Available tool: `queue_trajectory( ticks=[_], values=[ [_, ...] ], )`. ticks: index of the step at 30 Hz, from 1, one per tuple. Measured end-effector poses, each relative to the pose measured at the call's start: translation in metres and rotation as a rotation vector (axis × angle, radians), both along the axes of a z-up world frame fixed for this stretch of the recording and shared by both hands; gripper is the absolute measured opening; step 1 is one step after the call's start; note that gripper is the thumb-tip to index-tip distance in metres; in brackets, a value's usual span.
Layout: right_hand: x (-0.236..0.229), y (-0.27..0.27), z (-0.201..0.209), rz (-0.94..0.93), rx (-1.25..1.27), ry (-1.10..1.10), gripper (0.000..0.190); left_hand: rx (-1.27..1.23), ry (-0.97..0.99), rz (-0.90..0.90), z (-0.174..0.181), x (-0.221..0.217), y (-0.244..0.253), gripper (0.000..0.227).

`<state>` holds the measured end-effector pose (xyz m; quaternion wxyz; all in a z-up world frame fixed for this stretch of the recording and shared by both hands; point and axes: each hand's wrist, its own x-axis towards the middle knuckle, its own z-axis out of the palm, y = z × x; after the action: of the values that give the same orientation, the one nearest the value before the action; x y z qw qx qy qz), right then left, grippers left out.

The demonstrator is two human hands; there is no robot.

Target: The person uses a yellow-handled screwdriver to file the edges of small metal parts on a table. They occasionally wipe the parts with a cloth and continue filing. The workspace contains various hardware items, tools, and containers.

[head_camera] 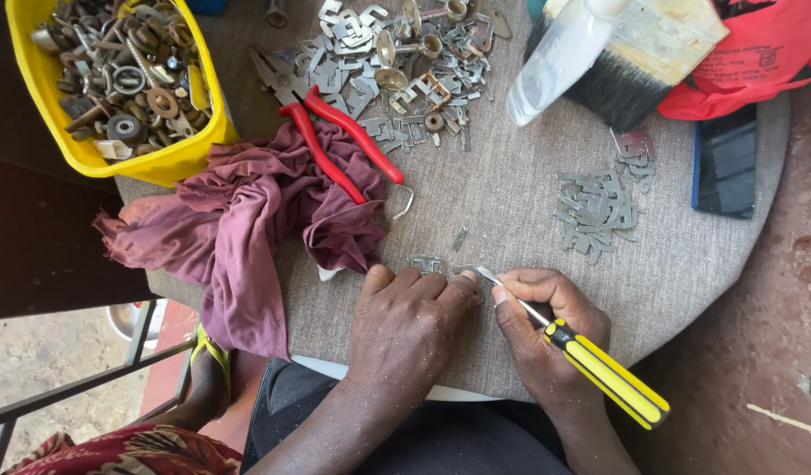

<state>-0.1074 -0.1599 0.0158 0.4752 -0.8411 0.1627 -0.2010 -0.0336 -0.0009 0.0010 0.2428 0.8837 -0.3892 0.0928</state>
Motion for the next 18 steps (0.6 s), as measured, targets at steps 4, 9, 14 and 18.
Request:
queue_trajectory(
  ticks=[4, 9, 14, 18],
  values=[
    [0.006, 0.001, 0.005, -0.002, 0.059, 0.011, 0.007, -0.011, 0.003, -0.005, 0.002, 0.001, 0.001, 0.020],
    [0.005, 0.000, 0.003, -0.035, 0.119, -0.053, 0.007, 0.000, 0.011, -0.034, 0.001, 0.001, 0.000, 0.027],
    [-0.008, -0.013, 0.002, -0.058, 0.244, -0.002, 0.008, -0.057, 0.023, -0.070, 0.004, 0.013, 0.002, 0.012],
    [-0.011, -0.023, 0.005, 0.056, 0.145, 0.002, 0.008, -0.038, 0.049, -0.144, 0.000, 0.020, 0.004, 0.017]
  ],
)
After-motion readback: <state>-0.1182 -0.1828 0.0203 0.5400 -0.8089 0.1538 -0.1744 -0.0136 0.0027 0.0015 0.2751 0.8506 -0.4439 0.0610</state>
